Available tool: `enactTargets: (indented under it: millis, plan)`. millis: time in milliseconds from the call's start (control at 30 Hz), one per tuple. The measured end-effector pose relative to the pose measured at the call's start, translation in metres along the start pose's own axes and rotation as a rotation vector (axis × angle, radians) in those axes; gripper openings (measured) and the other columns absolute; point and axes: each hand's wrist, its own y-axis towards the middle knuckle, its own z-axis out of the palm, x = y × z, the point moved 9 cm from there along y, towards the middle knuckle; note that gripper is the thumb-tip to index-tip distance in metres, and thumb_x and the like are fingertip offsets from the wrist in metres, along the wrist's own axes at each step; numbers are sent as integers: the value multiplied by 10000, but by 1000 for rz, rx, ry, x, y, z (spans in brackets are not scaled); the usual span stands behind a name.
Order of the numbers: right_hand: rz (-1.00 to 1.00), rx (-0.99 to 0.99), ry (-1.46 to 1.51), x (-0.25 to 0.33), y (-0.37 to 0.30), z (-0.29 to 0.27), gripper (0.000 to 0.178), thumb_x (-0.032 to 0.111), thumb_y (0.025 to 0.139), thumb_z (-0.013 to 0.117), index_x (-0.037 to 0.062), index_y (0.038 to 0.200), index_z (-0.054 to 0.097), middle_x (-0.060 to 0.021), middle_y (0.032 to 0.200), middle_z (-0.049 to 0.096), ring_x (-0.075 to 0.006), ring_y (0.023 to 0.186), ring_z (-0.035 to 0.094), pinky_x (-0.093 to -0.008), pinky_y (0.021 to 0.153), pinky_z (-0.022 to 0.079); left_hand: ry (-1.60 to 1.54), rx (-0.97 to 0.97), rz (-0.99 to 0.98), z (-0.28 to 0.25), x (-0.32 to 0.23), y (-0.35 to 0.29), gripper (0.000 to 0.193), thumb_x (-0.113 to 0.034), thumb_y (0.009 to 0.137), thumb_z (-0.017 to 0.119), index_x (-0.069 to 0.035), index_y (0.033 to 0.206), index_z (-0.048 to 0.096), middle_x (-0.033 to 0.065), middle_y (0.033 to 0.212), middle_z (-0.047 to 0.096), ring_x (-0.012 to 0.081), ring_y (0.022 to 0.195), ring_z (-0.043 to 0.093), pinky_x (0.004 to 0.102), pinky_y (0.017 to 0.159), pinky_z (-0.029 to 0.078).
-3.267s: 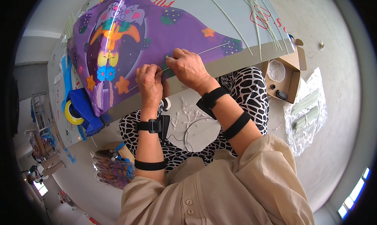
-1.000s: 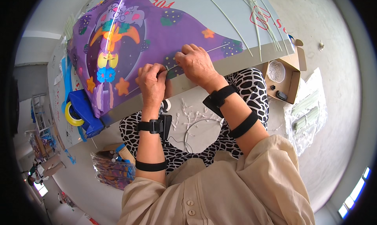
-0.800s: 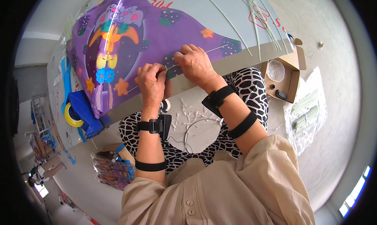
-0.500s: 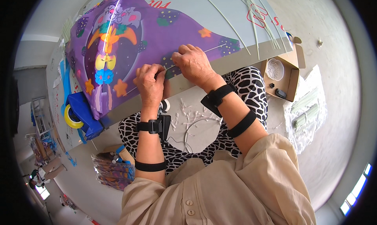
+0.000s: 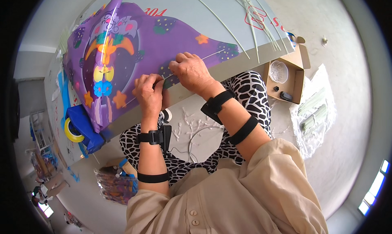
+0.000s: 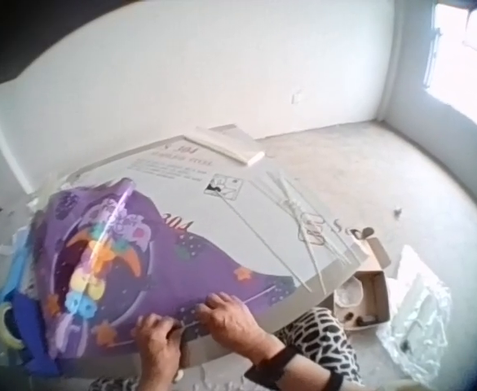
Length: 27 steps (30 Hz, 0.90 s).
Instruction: Assembling a kite by attaching string and using adhesive tape.
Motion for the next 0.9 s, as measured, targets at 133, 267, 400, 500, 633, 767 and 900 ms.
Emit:
enactTargets:
  millis: [133, 267, 400, 500, 633, 767, 900]
  plan:
    - [14, 49, 17, -2, 0, 2, 36, 119, 765, 596, 96, 786, 613, -54, 795, 554, -248, 827, 563, -365, 707, 447, 13, -3, -7, 1, 0, -1, 45, -118, 751, 665, -144, 772, 634, -20, 765, 539, 228, 835, 520, 407, 716, 354]
    - [16, 57, 40, -3, 2, 2, 32, 123, 767, 602, 95, 781, 611, -55, 798, 556, -251, 824, 563, -367, 705, 448, 31, 2, -23, 1, 0, -1, 50, -113, 752, 666, -142, 769, 630, -21, 766, 534, 228, 840, 517, 410, 718, 347]
    - [18, 75, 45, -4, 2, 2, 38, 126, 760, 615, 93, 777, 608, -59, 793, 556, -257, 818, 564, -374, 710, 459, 10, -2, -12, 1, -2, 0, 65, -104, 746, 675, -142, 773, 629, -20, 769, 536, 227, 842, 518, 407, 718, 348]
    - [35, 43, 116, -8, 4, -5, 72, 132, 744, 643, 84, 781, 604, -76, 806, 562, -279, 834, 571, -387, 728, 471, 34, -3, -18, -1, -2, 0, 85, -97, 739, 686, -144, 781, 630, -20, 770, 538, 227, 843, 518, 405, 721, 349]
    - [461, -270, 250, -68, -7, -48, 144, 142, 740, 684, 70, 829, 597, -116, 890, 583, -336, 886, 580, -406, 759, 482, 4, -11, -23, -1, 0, -1, 106, -96, 727, 701, -152, 785, 632, -24, 777, 547, 229, 853, 521, 404, 729, 351]
    - [767, -323, -195, -145, -31, -98, 183, 171, 778, 665, 68, 914, 597, -151, 941, 583, -346, 911, 584, -423, 782, 481, 3, -5, -20, 0, -5, -1, 113, -104, 719, 711, -156, 781, 632, -27, 787, 558, 229, 859, 526, 407, 727, 358]
    - [732, -131, -208, -181, -31, -84, 171, 184, 808, 615, 49, 912, 594, -173, 926, 582, -356, 897, 590, -440, 780, 482, -46, -10, -29, -3, 3, -3, 141, -115, 701, 731, -160, 789, 631, -17, 782, 558, 241, 844, 529, 409, 705, 372]
